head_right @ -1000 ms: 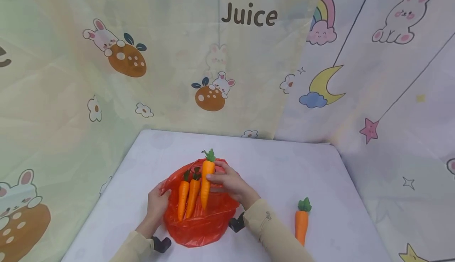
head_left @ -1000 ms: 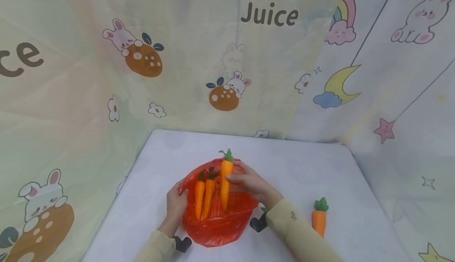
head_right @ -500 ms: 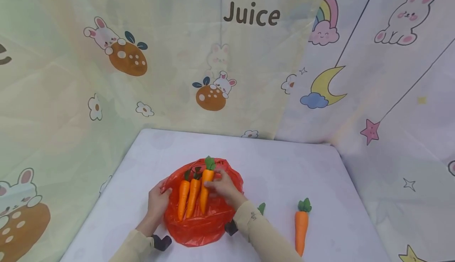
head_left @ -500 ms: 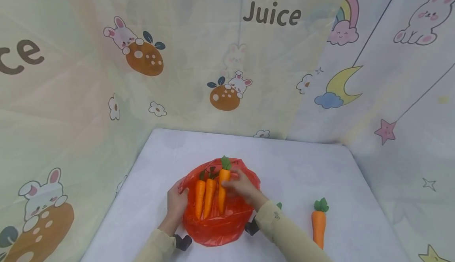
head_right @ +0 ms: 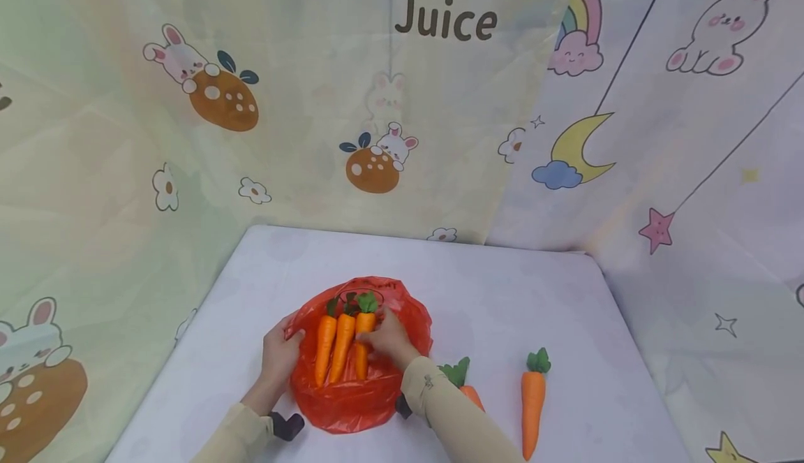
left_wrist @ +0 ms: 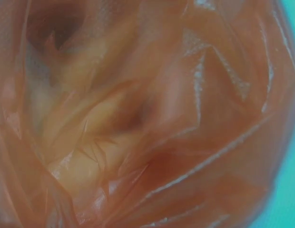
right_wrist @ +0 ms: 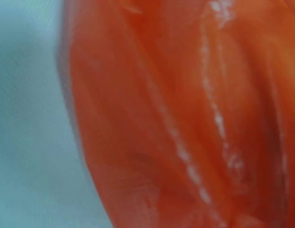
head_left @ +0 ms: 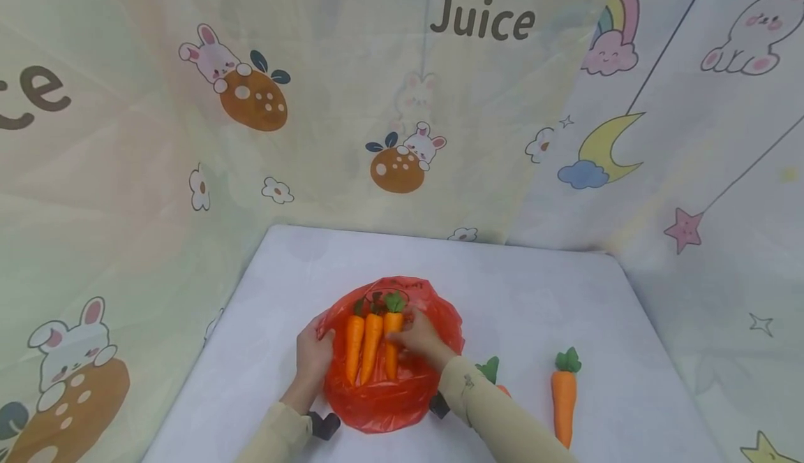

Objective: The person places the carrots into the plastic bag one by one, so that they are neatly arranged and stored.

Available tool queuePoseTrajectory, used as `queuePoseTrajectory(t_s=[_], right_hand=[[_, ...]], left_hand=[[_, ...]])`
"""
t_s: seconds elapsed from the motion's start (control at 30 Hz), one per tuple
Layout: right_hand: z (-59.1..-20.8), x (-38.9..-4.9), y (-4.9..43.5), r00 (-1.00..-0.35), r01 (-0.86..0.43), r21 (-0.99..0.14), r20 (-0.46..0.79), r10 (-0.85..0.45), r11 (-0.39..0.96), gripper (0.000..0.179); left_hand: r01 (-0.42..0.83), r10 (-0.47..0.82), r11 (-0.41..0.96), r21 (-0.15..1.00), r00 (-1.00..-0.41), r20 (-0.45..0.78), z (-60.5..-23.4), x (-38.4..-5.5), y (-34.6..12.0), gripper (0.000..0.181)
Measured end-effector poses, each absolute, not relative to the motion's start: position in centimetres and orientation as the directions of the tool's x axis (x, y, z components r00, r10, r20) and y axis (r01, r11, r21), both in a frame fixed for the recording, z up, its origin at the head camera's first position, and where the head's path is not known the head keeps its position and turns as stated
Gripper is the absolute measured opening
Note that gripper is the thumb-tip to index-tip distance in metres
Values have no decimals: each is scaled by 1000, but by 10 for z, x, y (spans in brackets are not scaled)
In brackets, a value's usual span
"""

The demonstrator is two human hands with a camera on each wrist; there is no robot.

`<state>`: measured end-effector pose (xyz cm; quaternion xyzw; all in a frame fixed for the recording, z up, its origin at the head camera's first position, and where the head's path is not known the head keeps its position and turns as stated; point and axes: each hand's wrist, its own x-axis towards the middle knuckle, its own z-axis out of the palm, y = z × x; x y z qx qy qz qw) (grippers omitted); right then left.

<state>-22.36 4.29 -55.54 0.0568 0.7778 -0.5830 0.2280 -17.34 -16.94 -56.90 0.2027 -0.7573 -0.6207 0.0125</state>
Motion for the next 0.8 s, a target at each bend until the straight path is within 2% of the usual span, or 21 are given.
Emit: queuePoseTrajectory(t_s=[0.4,0.67,0.8], right_hand=[[-555,-222,43,-882,383,-869,-445,-156,313,62],[-557,-225,41,-881,385,-855,-453,-137,348,57],[-558,-228,39,-868,419,-825,-487,-102,379,62]], left_hand=[[-254,-324,169,952,-927,-189,-569,-175,-169,44],[-273,-322,165,948,-923,-210,-569,-177,-169,43],[-276,-321,173,946,-923,-210,-569,-177,-169,43]])
